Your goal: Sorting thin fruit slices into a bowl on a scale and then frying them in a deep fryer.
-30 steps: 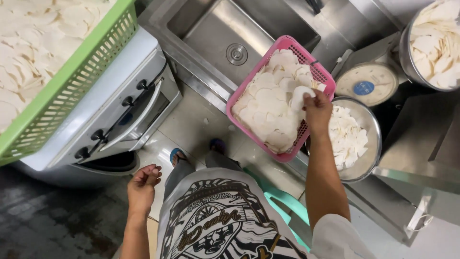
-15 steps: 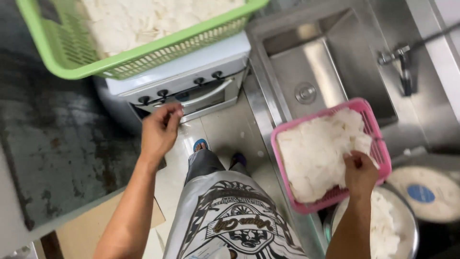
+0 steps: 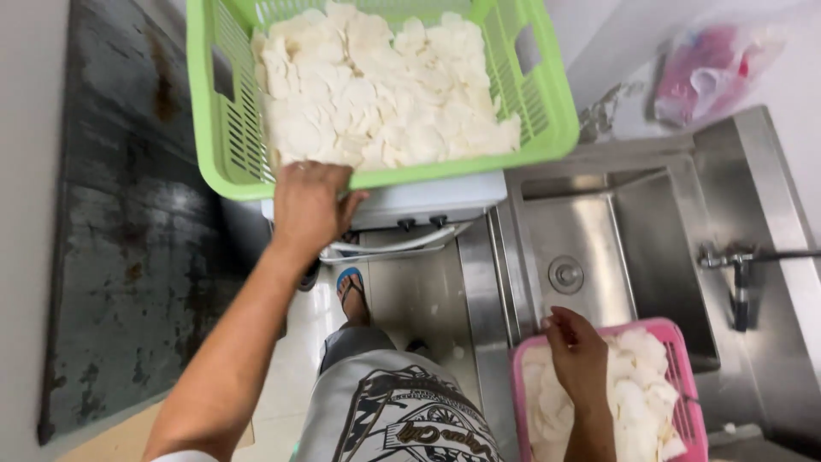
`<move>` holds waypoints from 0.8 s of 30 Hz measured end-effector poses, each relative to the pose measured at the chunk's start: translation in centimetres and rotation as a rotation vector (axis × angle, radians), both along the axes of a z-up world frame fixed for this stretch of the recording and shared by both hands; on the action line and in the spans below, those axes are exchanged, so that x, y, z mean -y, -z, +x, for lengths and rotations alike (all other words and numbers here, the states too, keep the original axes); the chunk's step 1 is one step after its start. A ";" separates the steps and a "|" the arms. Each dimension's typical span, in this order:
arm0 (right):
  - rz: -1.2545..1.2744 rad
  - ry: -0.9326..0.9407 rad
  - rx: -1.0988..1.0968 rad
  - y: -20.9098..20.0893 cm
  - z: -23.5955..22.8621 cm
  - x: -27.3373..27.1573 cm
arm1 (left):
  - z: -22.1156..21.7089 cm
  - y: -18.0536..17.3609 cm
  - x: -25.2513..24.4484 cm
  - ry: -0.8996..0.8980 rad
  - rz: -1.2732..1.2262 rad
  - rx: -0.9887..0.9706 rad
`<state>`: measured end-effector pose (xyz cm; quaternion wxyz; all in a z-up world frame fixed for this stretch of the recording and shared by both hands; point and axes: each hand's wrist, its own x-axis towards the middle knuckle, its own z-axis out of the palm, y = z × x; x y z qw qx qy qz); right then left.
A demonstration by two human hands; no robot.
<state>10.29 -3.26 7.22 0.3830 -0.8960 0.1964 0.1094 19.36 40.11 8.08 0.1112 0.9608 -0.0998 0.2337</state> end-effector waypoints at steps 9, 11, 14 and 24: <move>0.104 -0.277 0.758 -0.8 11.6 -9.6 | -1.4 2.2 -0.6 0.042 -0.136 0.071; 0.086 -0.371 0.800 -3.4 14.9 -13.0 | -1.1 1.8 -0.9 0.048 -0.140 0.076; 0.060 -0.618 0.807 -6.1 19.3 -18.8 | -1.3 1.3 -1.3 0.065 -0.172 0.049; -0.684 -1.435 0.019 1.9 30.7 -27.7 | 1.8 -6.3 -4.2 0.134 -0.507 -0.729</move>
